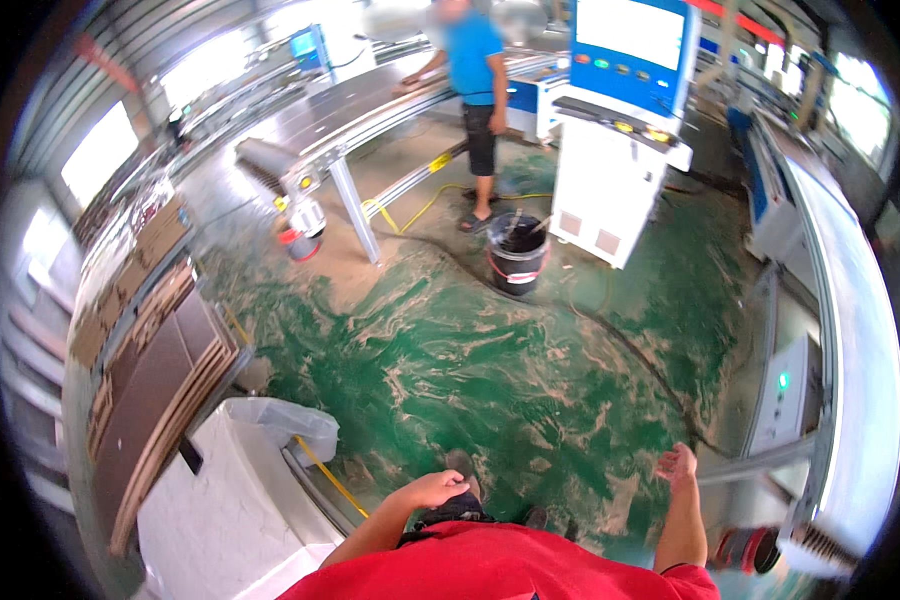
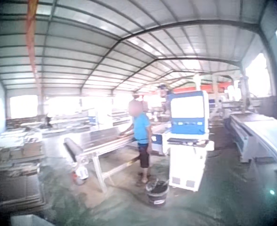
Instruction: The person picks up brown wooden panels and stacks them on a pallet and a conveyor belt. They coordinate with a coworker to arrange the panels in neat piles.
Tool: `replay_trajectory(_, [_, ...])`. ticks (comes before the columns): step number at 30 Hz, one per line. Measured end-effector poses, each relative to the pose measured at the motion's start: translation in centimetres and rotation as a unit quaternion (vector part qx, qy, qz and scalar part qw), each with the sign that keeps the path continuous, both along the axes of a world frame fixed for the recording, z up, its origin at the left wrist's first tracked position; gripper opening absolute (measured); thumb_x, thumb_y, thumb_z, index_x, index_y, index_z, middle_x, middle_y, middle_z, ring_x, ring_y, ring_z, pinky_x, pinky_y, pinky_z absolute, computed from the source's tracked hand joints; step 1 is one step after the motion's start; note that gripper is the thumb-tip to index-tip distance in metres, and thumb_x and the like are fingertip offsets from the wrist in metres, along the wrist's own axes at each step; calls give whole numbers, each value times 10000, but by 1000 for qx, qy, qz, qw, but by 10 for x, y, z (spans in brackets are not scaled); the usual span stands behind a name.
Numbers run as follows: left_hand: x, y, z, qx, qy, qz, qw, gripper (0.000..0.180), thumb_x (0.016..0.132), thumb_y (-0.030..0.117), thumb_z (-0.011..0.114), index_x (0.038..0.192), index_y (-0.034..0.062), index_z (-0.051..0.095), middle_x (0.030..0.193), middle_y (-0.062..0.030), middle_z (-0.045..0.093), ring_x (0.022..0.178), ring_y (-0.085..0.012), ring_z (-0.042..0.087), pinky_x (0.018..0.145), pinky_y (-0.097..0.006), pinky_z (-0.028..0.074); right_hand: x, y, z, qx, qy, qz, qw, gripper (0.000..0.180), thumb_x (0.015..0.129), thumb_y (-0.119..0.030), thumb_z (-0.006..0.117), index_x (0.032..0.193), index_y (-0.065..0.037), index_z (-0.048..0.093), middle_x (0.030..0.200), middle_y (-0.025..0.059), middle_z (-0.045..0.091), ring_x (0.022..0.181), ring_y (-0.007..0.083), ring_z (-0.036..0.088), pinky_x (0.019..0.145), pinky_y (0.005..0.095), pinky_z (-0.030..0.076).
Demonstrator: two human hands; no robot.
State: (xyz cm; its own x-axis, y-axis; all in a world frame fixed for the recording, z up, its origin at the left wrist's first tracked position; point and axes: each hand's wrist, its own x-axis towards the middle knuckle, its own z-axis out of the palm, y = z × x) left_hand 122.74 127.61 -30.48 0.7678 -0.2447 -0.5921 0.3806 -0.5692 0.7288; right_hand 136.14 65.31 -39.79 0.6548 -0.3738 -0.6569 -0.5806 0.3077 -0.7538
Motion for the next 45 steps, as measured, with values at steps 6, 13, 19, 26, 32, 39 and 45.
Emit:
replay_trajectory(6, [110, 61, 15, 10, -81, 45, 996, 536, 940, 442, 554, 1246, 2, 566, 1126, -204, 666, 1030, -328, 645, 861, -391, 500, 169, 164, 42, -88, -21, 158, 983, 309, 913, -273, 513, 1073, -16, 576, 873, 126, 619, 739, 258, 638, 496, 401, 561])
replay_trajectory(13, [283, 153, 84, -40, -199, 44, 978, 529, 962, 427, 560, 1270, -2, 527, 1132, -225, 654, 1048, -341, 643, 875, -403, 505, 161, 323, -32, -71, 179, 389, 901, 343, 967, -330, 458, 1056, -30, 599, 915, 151, 634, 745, 284, 640, 579, 446, 569])
replay_trajectory(19, [363, 246, 63, -48, -155, 77, 984, 570, 947, 450, 557, 1281, -11, 528, 1172, -209, 641, 1065, -345, 628, 890, -403, 490, 209, 328, -63, -78, 308, 290, 903, 299, 957, -316, 470, 1017, -48, 587, 864, 145, 617, 691, 282, 609, 568, 457, 533])
replay_trajectory(26, [437, 369, 36, 17, -60, 168, 984, 586, 937, 450, 569, 1295, -11, 527, 1205, -202, 632, 1070, -334, 630, 904, -393, 490, 426, 414, -118, -105, 307, 267, 907, 249, 945, -301, 485, 972, -68, 572, 804, 138, 598, 627, 279, 572, 555, 469, 491])
replay_trajectory(32, [479, 484, 82, -37, -81, 397, 913, 481, 958, 353, 596, 1287, 7, 537, 1149, -149, 643, 1041, -233, 618, 895, -350, 487, 711, 716, -145, -194, 36, 568, 799, 189, 879, -259, 539, 925, -92, 614, 820, 91, 619, 684, 250, 594, 625, 438, 489])
replay_trajectory(39, [473, 616, 71, -31, -34, 526, 849, 457, 949, 323, 624, 1269, 5, 552, 1160, -136, 642, 1036, -202, 609, 900, -327, 483, 790, 1176, 31, -6, -174, 653, 737, 318, 913, -188, 564, 1190, -37, 603, 879, 75, 656, 665, 141, 605, 583, 267, 486])
replay_trajectory(45, [491, 795, 24, 1, -29, 531, 847, 456, 945, 325, 624, 1266, 8, 555, 1129, -133, 648, 997, -198, 618, 872, -318, 494, 752, 1314, 22, -85, -284, 750, 591, 312, 917, -234, 576, 1161, -46, 622, 886, 85, 666, 757, 162, 618, 683, 328, 502])
